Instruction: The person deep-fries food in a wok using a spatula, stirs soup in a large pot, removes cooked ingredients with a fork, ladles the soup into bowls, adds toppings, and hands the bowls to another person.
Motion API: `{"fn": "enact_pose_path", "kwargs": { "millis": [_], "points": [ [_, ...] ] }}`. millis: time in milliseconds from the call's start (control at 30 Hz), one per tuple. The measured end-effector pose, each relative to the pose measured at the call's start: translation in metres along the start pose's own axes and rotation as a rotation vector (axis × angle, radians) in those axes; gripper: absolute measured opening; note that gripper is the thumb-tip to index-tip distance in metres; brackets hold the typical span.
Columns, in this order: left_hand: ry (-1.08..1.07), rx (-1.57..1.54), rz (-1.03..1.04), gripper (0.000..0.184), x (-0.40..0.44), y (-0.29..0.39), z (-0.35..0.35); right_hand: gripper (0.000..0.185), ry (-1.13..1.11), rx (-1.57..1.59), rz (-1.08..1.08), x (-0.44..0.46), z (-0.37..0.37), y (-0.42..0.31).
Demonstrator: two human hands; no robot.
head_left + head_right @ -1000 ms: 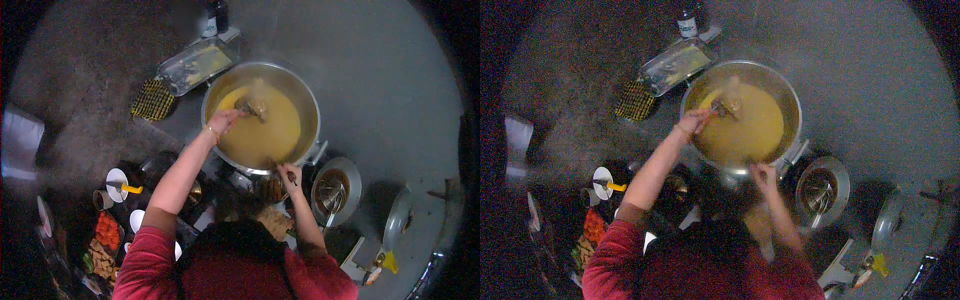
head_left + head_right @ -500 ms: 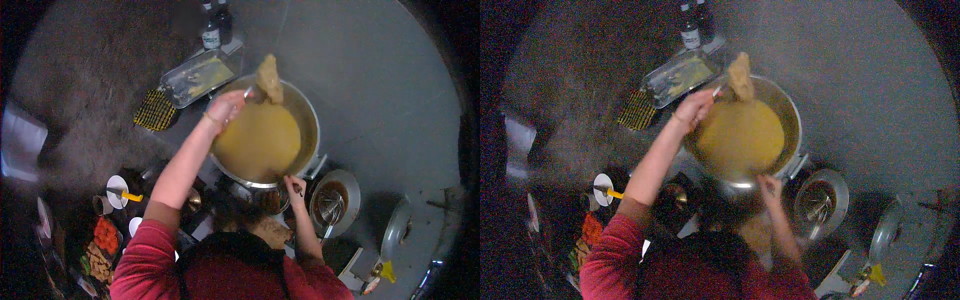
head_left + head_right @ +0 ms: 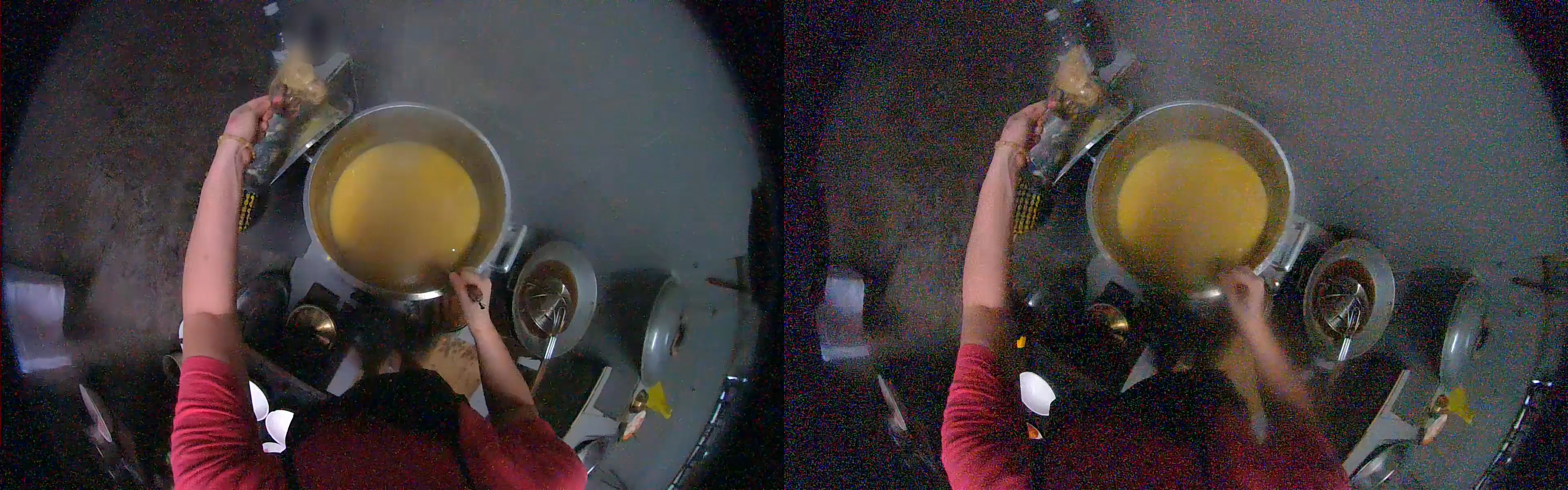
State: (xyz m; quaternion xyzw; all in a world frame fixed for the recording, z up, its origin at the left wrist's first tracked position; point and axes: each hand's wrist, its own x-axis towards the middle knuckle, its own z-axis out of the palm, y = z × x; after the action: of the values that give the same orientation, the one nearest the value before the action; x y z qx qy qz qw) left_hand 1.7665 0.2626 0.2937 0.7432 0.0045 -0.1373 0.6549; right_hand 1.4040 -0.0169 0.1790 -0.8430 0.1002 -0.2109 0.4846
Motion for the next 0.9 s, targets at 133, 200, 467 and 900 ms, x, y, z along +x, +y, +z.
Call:
{"fn": "enact_pose_path", "kwargs": {
  "millis": [133,200,467,900],
  "points": [
    [0.033,0.012,-0.081,0.019,0.048,-0.063,-0.028,0.026,0.020,0.045,-0.143,0.023,0.003,0.006],
    [0.082,0.134,-0.075,0.020,0.074,-0.092,-0.037,0.025,0.203,0.137,-0.065,0.037,0.020,0.025],
    [0.166,1.208,0.151,0.022,0.104,-0.074,0.003,0.019,0.747,0.723,0.248,0.127,0.017,0.011],
    [0.090,1.605,0.298,0.019,0.125,-0.037,-0.051,0.030,0.851,0.934,0.113,0.152,0.011,0.018]
  ]
}}
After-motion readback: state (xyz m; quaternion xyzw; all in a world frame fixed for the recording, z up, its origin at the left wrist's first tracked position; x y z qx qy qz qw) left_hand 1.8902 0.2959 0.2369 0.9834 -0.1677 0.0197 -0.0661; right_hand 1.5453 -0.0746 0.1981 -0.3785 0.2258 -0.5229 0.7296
